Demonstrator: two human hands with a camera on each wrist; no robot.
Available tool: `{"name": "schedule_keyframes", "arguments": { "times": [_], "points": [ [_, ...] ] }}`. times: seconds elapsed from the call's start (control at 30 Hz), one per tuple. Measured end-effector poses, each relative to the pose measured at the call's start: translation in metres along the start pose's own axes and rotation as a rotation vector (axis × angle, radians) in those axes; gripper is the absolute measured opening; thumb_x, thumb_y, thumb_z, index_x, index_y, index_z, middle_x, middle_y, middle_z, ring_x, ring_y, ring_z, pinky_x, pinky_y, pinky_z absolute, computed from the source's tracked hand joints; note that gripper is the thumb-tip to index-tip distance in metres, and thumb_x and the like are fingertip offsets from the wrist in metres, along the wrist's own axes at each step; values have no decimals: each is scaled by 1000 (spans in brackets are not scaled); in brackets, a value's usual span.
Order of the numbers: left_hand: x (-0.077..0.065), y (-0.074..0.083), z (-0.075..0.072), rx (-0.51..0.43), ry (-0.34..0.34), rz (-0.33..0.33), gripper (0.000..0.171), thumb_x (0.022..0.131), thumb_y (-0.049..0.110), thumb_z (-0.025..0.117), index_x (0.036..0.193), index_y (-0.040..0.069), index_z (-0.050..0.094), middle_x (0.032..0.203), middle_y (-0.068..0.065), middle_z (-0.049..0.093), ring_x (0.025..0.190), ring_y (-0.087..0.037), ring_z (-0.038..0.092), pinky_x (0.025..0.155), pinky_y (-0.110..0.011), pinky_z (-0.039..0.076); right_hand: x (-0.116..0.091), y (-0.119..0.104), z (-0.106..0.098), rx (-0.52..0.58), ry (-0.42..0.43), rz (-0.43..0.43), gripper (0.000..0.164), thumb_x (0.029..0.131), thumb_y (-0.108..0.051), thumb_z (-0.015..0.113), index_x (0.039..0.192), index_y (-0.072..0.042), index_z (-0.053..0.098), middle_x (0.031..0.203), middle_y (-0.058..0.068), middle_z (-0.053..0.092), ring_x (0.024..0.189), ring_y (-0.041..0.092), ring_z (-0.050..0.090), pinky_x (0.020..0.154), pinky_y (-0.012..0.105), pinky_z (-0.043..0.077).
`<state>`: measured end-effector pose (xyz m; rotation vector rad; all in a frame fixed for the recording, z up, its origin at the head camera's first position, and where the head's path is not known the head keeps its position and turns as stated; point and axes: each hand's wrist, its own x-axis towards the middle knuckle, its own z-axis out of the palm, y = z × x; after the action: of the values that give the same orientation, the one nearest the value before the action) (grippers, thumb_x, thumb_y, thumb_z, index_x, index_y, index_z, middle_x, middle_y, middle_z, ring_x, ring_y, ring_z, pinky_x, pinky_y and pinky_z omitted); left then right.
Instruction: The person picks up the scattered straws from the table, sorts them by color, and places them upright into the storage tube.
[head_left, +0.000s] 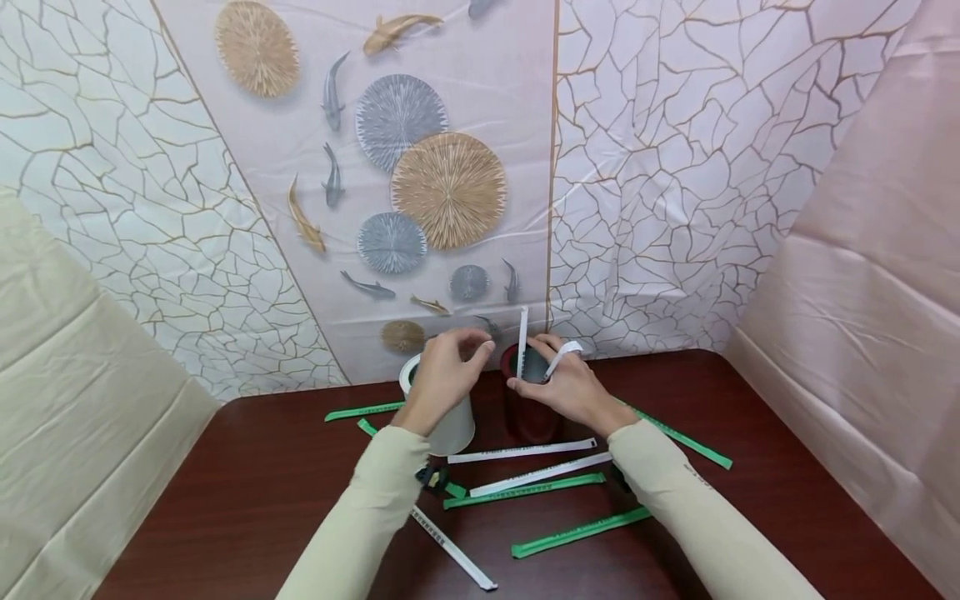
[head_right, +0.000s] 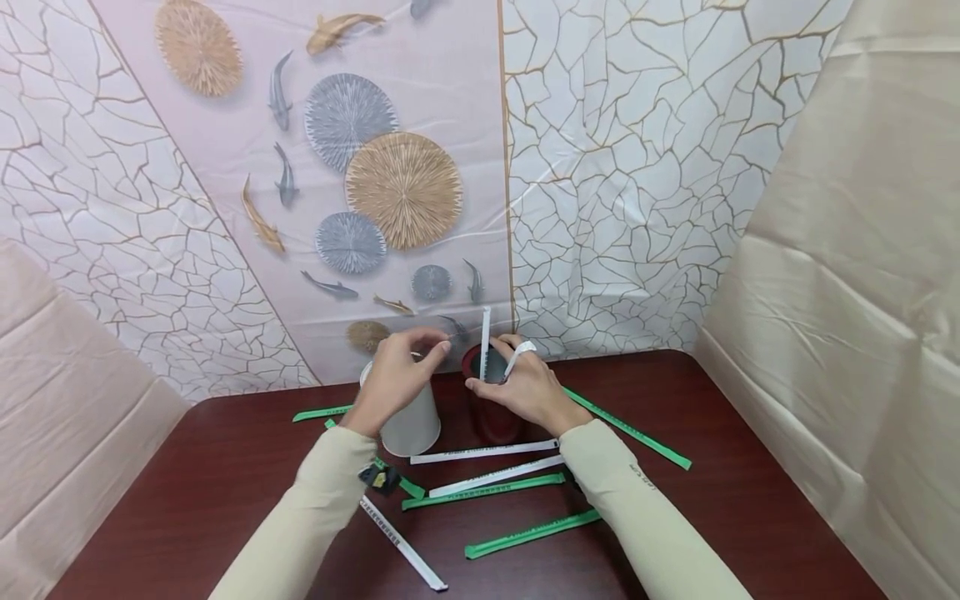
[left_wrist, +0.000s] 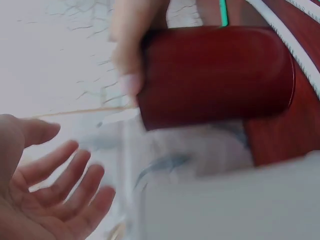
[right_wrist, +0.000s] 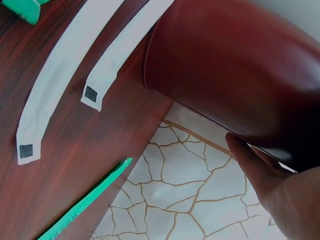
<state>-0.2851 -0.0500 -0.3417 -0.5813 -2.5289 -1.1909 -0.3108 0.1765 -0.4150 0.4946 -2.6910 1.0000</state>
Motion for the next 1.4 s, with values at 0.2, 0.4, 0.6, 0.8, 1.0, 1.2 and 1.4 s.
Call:
{"name": "schedule_keyframes", "arguments": {
  "times": [0.2,0.4,0.6,0.8,1.0,1.2,1.4],
  "points": [
    [-36,-11,-49,-16,-83,10,19,105,23,69,115,10,80,105,-2,79,93,-17,74,82,-40,60,2,-4,-4,-20,-5,18,95,87,-74,70,159,-16,47,162,10,39,132,39,52,92,56,55],
    [-79,-50,-69,73,-243,35,18,103,17,70,116,8,79,108,0,78,93,-12,71,80,-32,58,-1,-7,-6,-76,-38,70,100,84,-82,67,161,-21,46,165,2,38,133,36,55,92,62,51],
    [-108,-98,-57,161,-487,152,13,100,9,73,110,9,81,107,2,76,103,-13,70,88,-37,59,-3,-6,-11,-12,-55,94,102,82,-78,74,161,-21,45,163,2,38,136,35,53,102,62,48],
    [-128,-121,-44,247,-580,167,14,96,10,77,104,19,83,108,13,73,105,-7,68,89,-32,58,0,-5,-8,91,-68,69,99,82,-67,81,158,-15,46,158,9,40,135,34,48,104,55,49],
    [-136,-126,-39,306,-589,264,15,92,9,82,98,23,82,100,17,71,95,0,67,81,-23,57,2,-4,-6,109,-60,55,97,82,-63,83,157,-12,47,159,12,40,138,36,45,106,57,48],
    [-140,-126,-37,349,-595,357,14,92,11,83,97,25,81,98,19,71,94,-1,67,81,-22,56,2,-3,-4,97,-46,42,96,83,-60,83,157,-9,47,158,13,41,139,37,45,107,58,48],
    [-145,-127,-35,569,-545,522,8,96,21,80,97,28,77,97,20,67,92,-2,62,81,-29,51,2,-1,-4,68,-33,31,93,84,-61,82,155,-10,49,155,13,43,136,37,47,106,57,48]
  ]
}}
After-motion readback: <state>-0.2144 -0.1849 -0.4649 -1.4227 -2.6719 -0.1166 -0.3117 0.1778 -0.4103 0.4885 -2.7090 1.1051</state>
